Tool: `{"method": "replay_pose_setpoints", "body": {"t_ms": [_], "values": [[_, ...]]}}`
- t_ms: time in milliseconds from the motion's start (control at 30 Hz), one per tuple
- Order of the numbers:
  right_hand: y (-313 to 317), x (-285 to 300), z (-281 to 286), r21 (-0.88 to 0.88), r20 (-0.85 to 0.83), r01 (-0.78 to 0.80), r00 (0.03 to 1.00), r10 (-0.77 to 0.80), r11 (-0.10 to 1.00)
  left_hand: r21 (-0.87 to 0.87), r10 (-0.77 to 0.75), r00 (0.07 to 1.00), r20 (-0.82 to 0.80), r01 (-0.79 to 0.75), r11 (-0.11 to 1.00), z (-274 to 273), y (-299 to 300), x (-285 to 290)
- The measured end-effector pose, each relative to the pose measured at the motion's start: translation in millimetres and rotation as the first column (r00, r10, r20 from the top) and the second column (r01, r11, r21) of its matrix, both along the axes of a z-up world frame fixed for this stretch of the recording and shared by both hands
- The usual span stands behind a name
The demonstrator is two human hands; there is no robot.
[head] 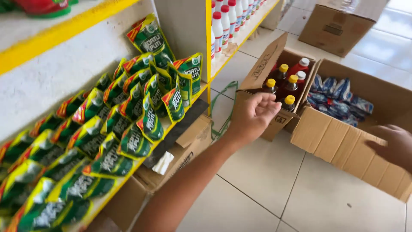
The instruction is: The person is stocking shelves with condiment pouches and bottles in a grocery store.
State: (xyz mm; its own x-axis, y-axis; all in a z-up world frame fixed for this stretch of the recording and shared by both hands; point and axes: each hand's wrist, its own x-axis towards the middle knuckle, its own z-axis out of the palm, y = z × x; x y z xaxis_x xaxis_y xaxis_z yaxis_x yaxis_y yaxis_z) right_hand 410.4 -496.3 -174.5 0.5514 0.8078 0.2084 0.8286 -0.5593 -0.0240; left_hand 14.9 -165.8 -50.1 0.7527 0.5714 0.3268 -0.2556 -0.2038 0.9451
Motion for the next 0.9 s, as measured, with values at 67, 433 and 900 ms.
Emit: {"method": "replay_pose_setpoints", "body": {"t_ms": [67, 433, 900], "values": [[45.3, 31.9, -30.9, -0.115, 0.042, -0.021, 0.999, 0.026, 0.993, 0.007, 0.023, 0.999, 0.025, -0.023, 1.000, 5.0, -8.8, 5.0], [212.2, -15.4, -31.8, 0.239, -0.323, -0.306, 0.870, 0.372, 0.922, 0.244, -0.057, 0.937, -0.344, 0.148, 0.958, -29.0, -124.4, 79.5], [184.9, -112.4, -19.5, -0.092, -0.062, -0.381, 0.924, 0.377, 0.920, 0.534, 0.109, 0.913, -0.393, 0.130, 0.836, -7.1, -202.3, 25.6]]}}
